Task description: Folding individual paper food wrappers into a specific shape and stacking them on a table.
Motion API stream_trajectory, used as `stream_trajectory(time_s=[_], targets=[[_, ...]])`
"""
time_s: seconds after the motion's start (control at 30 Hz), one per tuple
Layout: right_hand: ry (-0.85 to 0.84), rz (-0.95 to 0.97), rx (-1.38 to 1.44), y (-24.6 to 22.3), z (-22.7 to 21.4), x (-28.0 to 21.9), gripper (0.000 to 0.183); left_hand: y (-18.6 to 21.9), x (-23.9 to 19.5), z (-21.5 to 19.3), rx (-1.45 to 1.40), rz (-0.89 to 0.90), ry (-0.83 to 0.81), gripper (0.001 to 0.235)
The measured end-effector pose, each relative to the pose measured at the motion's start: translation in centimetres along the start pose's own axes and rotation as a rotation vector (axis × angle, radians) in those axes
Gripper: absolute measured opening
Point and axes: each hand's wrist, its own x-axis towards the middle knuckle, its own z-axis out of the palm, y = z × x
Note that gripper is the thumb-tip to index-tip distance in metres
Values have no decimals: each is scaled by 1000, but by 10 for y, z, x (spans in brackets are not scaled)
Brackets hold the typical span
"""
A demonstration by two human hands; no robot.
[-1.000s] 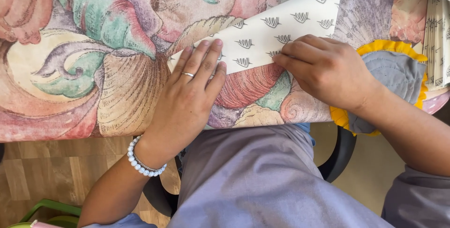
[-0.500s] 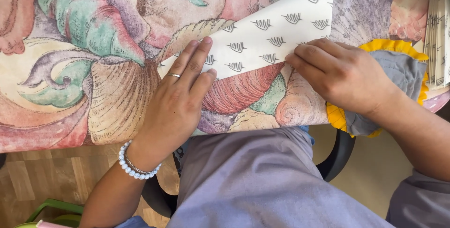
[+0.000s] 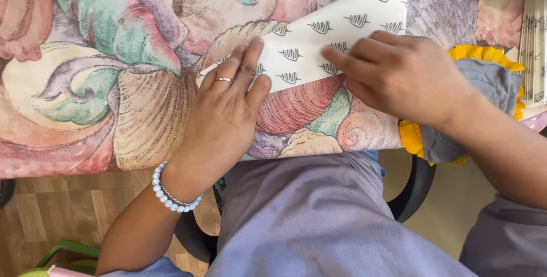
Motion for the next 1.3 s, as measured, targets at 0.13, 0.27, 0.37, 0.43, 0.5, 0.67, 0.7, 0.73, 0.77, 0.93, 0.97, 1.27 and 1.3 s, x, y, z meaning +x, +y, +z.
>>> stream_trajectory(time_s=[0.13,0.27,0.37,0.43,0.5,0.67,0.7,0.73,0.77,0.93,0.97,1.27,1.3], targets=[[-6,-15,-64,-16,13,44,42,2,0,-2,45,0,-7,24],[79,4,-28,-28,29,72,31,4,2,-3,127,2,23,25],[117,22,10,-20,29,78,21,1,3,-3,79,-4,42,25],[119,29,51,-8,29,72,19,0,1,-4,53,-5,44,25],[110,91,193,10,30,59,20,-2,-1,-4,47,10,44,28],[78,301,75,77,53,-19,18,-3,-4,1,-9,10,104,24],[104,322,3,90,57,-34,16,-3,-4,2,-9,11,102,24],[105,324,-4,90,53,-29,16,-2,-2,-1,-9,16,108,24],[89,325,-9,89,51,-26,22,-1,-1,-5,-25,11,21,57],[125,342,-254,53,22,-18,18,7,3,-7,110,33,-128,95],[203,315,-299,40,14,-18,20,8,2,-5,137,26,-147,96],[106,-12,127,-5,6,-30,19,6,10,-14,-51,83,-99,84],[86,-18,102,-3,8,-33,23,4,11,-14,-118,131,-61,80]])
